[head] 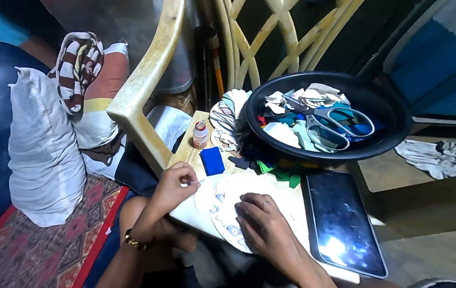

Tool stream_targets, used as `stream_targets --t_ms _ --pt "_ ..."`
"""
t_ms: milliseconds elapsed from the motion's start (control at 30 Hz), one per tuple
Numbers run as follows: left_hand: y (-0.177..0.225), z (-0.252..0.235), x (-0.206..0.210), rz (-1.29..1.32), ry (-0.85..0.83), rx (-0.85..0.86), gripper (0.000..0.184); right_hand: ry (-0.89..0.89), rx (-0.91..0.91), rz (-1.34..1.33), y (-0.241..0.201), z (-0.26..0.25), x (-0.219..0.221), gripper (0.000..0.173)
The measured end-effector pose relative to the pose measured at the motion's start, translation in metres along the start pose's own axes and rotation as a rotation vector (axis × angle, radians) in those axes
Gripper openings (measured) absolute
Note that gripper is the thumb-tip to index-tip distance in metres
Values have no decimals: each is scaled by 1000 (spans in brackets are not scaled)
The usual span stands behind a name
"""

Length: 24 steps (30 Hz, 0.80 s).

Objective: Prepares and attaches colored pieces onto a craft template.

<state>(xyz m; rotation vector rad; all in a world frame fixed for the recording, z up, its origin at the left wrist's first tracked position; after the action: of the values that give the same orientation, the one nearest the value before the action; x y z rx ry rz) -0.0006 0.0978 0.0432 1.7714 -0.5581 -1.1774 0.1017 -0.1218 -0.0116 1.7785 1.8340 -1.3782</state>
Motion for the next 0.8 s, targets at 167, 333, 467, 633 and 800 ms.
stream_targets --t_ms 167,333,467,633,800 --pt "22 19 -7 463 -44 31 16 -45 40 -109 0 -4 -12 24" --pt "46 32 23 587 -292 80 13 -156 202 -270 9 -8 -26 36" --pt "46 29 67 560 -535 -9 8 -218 362 -449 20 -9 -30 38" --pt "46 8 91 282 -582 -122 11 -258 461 -498 23 -10 -33 39" --pt "43 7 100 85 -434 -29 15 -296 416 -513 21 -11 -34 44"
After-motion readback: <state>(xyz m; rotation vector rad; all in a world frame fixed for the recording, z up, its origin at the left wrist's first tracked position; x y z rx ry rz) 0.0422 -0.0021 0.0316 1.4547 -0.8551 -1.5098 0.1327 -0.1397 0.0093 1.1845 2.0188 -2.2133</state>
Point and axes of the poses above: each hand's wrist, its own z-axis away from the middle knuckle, its own x-axis out of the palm, y = z × x, the point moved 3 cm from there along -z, towards the middle knuckle, and after that the axes turned 10 degrees about z, right-handed, at the moved point
